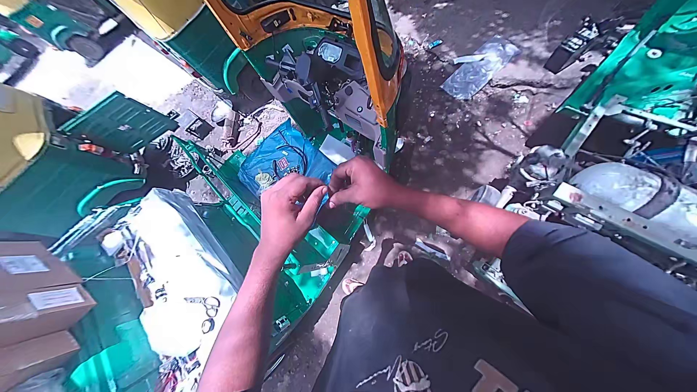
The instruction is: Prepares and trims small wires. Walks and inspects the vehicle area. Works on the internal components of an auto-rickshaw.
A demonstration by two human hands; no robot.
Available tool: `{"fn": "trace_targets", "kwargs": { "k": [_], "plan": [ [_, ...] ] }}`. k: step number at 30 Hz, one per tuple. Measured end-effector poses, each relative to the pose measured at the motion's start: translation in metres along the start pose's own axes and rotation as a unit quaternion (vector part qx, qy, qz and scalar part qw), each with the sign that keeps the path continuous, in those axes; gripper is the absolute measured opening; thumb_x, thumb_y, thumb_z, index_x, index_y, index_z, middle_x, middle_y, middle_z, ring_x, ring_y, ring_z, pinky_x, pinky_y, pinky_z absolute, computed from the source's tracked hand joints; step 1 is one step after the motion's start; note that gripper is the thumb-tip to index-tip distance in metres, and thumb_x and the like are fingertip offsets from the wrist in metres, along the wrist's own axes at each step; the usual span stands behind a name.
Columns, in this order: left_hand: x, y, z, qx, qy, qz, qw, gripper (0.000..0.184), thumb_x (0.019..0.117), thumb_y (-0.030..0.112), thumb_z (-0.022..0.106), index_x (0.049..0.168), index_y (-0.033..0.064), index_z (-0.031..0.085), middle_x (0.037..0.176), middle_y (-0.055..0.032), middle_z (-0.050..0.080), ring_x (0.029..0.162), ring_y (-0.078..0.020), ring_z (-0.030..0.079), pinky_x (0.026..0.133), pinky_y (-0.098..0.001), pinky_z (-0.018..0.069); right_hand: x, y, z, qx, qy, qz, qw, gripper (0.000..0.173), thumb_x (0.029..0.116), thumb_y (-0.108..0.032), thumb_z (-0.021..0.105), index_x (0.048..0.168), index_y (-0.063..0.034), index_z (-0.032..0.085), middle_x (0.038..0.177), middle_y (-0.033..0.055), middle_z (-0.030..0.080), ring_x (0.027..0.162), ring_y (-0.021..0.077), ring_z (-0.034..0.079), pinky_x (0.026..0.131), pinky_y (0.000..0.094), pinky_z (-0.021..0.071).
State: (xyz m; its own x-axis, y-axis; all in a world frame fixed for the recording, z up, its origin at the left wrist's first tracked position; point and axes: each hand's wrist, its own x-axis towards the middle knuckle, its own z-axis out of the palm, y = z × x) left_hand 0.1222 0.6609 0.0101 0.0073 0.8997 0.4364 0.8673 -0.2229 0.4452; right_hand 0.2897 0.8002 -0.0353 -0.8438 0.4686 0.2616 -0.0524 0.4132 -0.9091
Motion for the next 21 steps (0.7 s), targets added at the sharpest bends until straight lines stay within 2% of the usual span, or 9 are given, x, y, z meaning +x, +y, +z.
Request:
{"fn": "trace_targets", "kwargs": {
  "k": [2,4,5,8,13,16,18,20,21],
  "plan": [
    [0.000,0.002,0.000,0.003,-0.004,-0.002,1.000,0.019,0.1006,0.023,0.063,0.102,0.0090,0.075,0.094,-0.0006,0.071,0.083,-0.0063,0.067,0.076,-0.0258,0.0575,0.000,0.001,-0.001,0.036,-0.017,-0.012,0.999,0.016,0.0830,-0.013,0.085,0.091,-0.0050,0.074,0.081,0.0021,0.072,0.073,0.0091,0.067,0.071,0.0310,0.0581],
    [0.002,0.004,-0.001,0.009,-0.006,0.000,1.000,0.020,0.1007,0.024,0.063,0.102,0.0092,0.075,0.095,-0.0008,0.071,0.084,-0.0066,0.067,0.076,-0.0263,0.0574,0.001,0.004,-0.003,0.073,-0.044,-0.043,0.995,0.015,0.0911,-0.010,0.077,0.104,-0.0013,0.075,0.094,0.0059,0.074,0.083,0.0099,0.069,0.077,0.0301,0.0594],
    [0.003,0.004,-0.002,0.011,-0.007,0.000,1.000,0.020,0.1007,0.025,0.063,0.102,0.0093,0.075,0.095,-0.0009,0.072,0.084,-0.0067,0.067,0.077,-0.0267,0.0576,0.002,0.004,-0.004,0.076,-0.054,-0.052,0.994,0.013,0.0936,-0.009,0.073,0.104,-0.0013,0.075,0.097,0.0069,0.073,0.087,0.0108,0.069,0.079,0.0309,0.0591],
    [0.005,0.008,-0.004,0.018,-0.011,-0.001,1.000,0.021,0.1011,0.026,0.062,0.102,0.0093,0.076,0.093,-0.0006,0.071,0.084,-0.0063,0.067,0.076,-0.0261,0.0567,0.003,0.005,-0.006,0.044,-0.047,-0.056,0.996,0.009,0.0945,-0.011,0.072,0.097,-0.0045,0.078,0.096,0.0057,0.074,0.089,0.0107,0.069,0.081,0.0326,0.0573],
    [0.007,0.008,-0.002,0.030,-0.010,0.003,1.000,0.021,0.1002,0.025,0.062,0.101,0.0098,0.076,0.092,0.0000,0.071,0.083,-0.0061,0.066,0.075,-0.0259,0.0560,0.006,0.008,-0.006,-0.010,-0.010,-0.029,0.999,0.014,0.0815,-0.021,0.086,0.081,-0.0105,0.077,0.079,-0.0001,0.071,0.076,0.0095,0.065,0.072,0.0354,0.0541],
    [0.008,0.007,0.000,0.025,-0.008,0.000,1.000,0.020,0.1000,0.025,0.063,0.101,0.0094,0.076,0.092,-0.0003,0.071,0.082,-0.0059,0.066,0.075,-0.0252,0.0562,0.006,0.010,-0.007,0.012,-0.014,-0.018,1.000,0.020,0.0783,-0.020,0.089,0.080,-0.0085,0.073,0.075,0.0011,0.068,0.067,0.0110,0.062,0.065,0.0354,0.0522],
    [0.008,0.007,0.001,0.028,-0.007,-0.001,1.000,0.020,0.0999,0.025,0.063,0.101,0.0090,0.076,0.092,-0.0007,0.071,0.083,-0.0062,0.066,0.076,-0.0258,0.0565,0.005,0.011,-0.008,0.046,-0.026,-0.027,0.998,0.020,0.0816,-0.018,0.087,0.090,-0.0055,0.074,0.081,0.0028,0.071,0.068,0.0103,0.063,0.066,0.0326,0.0550],
    [0.009,0.006,0.001,0.034,-0.010,-0.001,0.999,0.021,0.1003,0.025,0.062,0.101,0.0090,0.075,0.093,-0.0011,0.071,0.085,-0.0068,0.067,0.078,-0.0264,0.0565,0.005,0.013,-0.011,0.069,-0.054,-0.050,0.995,0.018,0.0902,-0.013,0.079,0.104,-0.0024,0.075,0.097,0.0061,0.072,0.085,0.0109,0.068,0.078,0.0308,0.0593],
    [0.010,0.006,0.001,0.037,-0.011,-0.003,0.999,0.021,0.1005,0.026,0.062,0.101,0.0094,0.075,0.094,-0.0010,0.071,0.085,-0.0068,0.067,0.078,-0.0265,0.0567,0.005,0.014,-0.011,0.076,-0.065,-0.058,0.993,0.016,0.0931,-0.011,0.074,0.106,-0.0016,0.075,0.100,0.0075,0.072,0.090,0.0117,0.068,0.081,0.0308,0.0587]
  ]
}}
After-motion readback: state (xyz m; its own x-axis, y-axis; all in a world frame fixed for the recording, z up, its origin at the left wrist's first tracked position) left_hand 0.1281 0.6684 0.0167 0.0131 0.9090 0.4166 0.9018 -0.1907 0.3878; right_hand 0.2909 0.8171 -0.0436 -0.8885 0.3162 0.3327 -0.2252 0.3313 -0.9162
